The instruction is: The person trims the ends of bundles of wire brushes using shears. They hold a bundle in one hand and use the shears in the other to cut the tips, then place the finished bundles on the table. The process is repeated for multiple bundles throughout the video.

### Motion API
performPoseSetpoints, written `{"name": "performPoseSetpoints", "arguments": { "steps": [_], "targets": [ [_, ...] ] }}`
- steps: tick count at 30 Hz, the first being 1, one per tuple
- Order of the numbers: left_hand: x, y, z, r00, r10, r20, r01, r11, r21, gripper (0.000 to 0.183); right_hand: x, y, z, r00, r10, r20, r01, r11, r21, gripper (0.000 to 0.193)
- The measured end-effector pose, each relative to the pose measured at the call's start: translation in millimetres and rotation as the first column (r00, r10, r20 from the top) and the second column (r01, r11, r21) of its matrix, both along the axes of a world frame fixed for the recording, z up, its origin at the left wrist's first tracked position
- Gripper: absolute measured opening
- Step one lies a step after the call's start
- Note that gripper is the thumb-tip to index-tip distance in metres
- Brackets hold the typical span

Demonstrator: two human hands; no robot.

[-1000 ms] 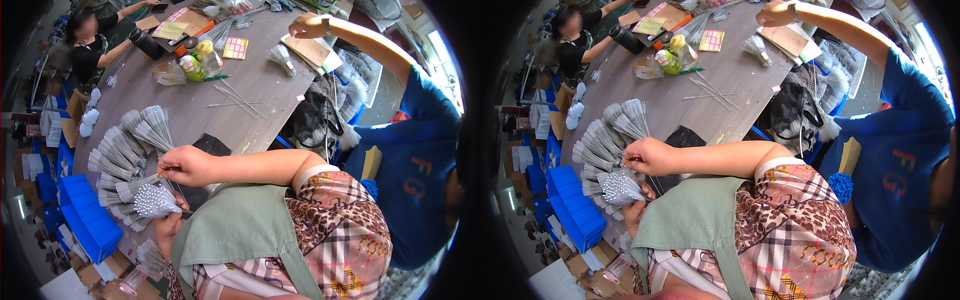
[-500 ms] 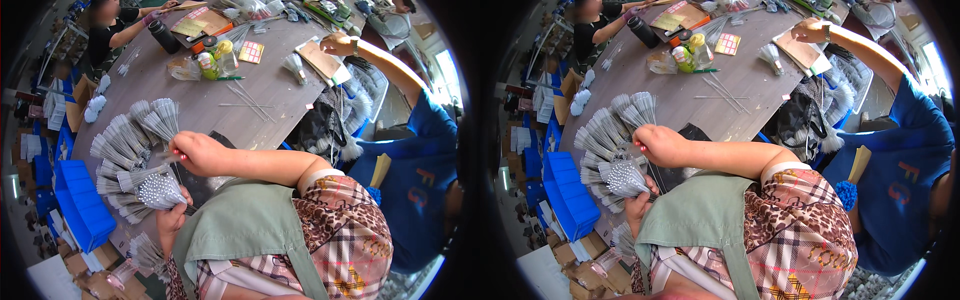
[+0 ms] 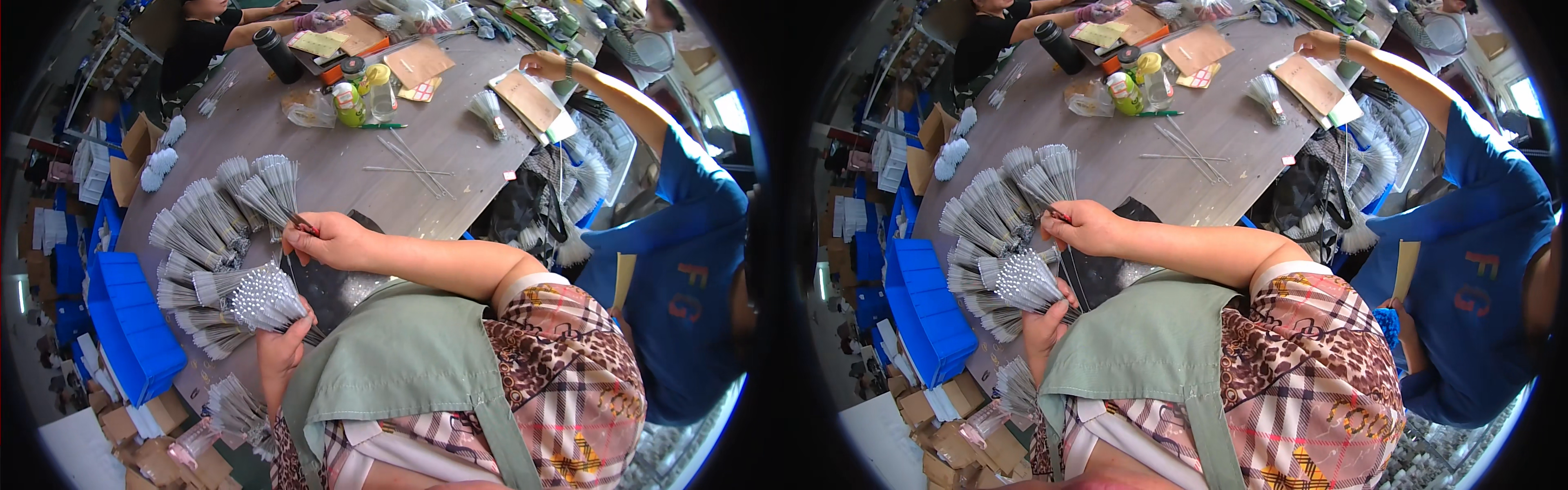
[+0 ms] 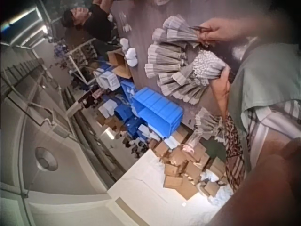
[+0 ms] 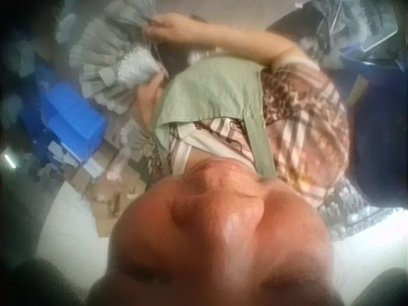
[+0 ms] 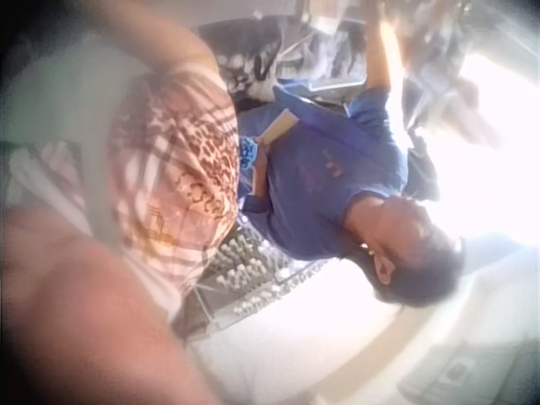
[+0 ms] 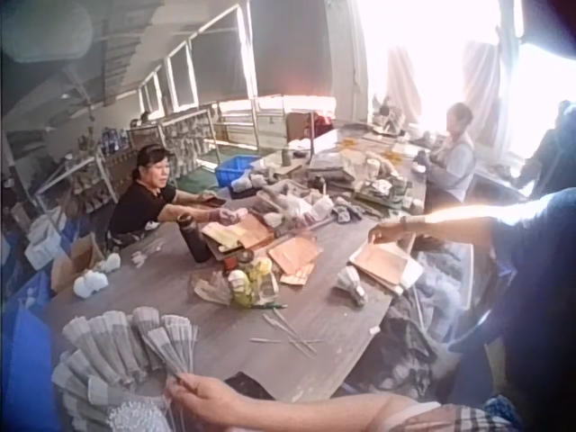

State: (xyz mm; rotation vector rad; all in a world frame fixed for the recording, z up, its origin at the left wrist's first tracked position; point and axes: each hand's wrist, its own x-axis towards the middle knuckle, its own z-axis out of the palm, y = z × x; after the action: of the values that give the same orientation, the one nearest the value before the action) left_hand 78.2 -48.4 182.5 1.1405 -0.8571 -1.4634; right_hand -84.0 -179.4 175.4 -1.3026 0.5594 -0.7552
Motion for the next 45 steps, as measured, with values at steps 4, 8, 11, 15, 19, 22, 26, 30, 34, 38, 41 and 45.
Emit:
{"name": "performPoseSetpoints", "arguments": {
  "steps": [4, 8, 11, 15, 19, 22, 26, 30, 34, 38, 41, 45],
  "targets": [
    [-4, -6, 9, 0.999, -0.016, 0.052, 0.014, 0.999, 0.032, 0.037, -1, 1, -4, 0.987, -0.004, -0.163, 0.007, 1.0, 0.015, 0.031],
    [-3, -8, 4, 1.0, 0.018, -0.026, -0.016, 0.998, 0.054, 0.036, -2, 3, -8, 0.974, 0.068, -0.217, -0.069, 0.998, 0.005, 0.035],
    [-1, -7, 2, 1.0, 0.011, -0.011, -0.01, 0.999, 0.045, 0.038, -1, 4, -8, 0.971, 0.096, -0.218, -0.093, 0.995, 0.027, 0.036],
    [2, -8, 1, 0.999, -0.033, 0.043, 0.031, 0.998, 0.047, 0.041, 1, 4, -11, 0.976, 0.062, -0.211, -0.061, 0.998, 0.013, 0.034],
    [-1, -7, 4, 0.999, -0.022, 0.049, 0.019, 0.998, 0.059, 0.041, 3, 4, -15, 0.97, 0.085, -0.227, -0.08, 0.996, 0.033, 0.033],
    [-1, -6, 3, 0.999, -0.018, 0.049, 0.015, 0.999, 0.046, 0.042, 3, 3, -17, 0.967, 0.089, -0.239, -0.077, 0.995, 0.058, 0.038],
    [0, -5, 1, 0.999, -0.022, 0.033, 0.021, 0.999, 0.027, 0.045, 6, 3, -19, 0.967, 0.086, -0.241, -0.074, 0.996, 0.058, 0.041],
    [2, -6, -3, 1.0, 0.0, 0.019, 0.0, 1.0, 0.022, 0.046, 7, 3, -20, 0.962, 0.103, -0.251, -0.09, 0.994, 0.064, 0.038],
    [2, -7, -1, 0.999, 0.04, 0.021, -0.041, 0.998, 0.038, 0.045, 7, 0, -20, 0.971, 0.074, -0.227, -0.074, 0.997, 0.008, 0.033],
    [2, -13, -3, 0.998, 0.054, 0.02, -0.055, 0.998, 0.036, 0.043, -3, -28, -26, 0.997, 0.003, -0.079, -0.01, 0.995, -0.098, 0.023],
    [7, -17, -11, 0.994, 0.105, 0.004, -0.105, 0.992, 0.069, 0.042, -36, -103, 13, 0.953, -0.25, -0.169, 0.17, 0.907, -0.385, 0.012],
    [13, -19, -35, 0.975, 0.221, -0.022, -0.215, 0.964, 0.159, 0.04, -89, -262, 15, 0.592, -0.639, -0.49, 0.315, 0.744, -0.59, 0.025]
  ]
}}
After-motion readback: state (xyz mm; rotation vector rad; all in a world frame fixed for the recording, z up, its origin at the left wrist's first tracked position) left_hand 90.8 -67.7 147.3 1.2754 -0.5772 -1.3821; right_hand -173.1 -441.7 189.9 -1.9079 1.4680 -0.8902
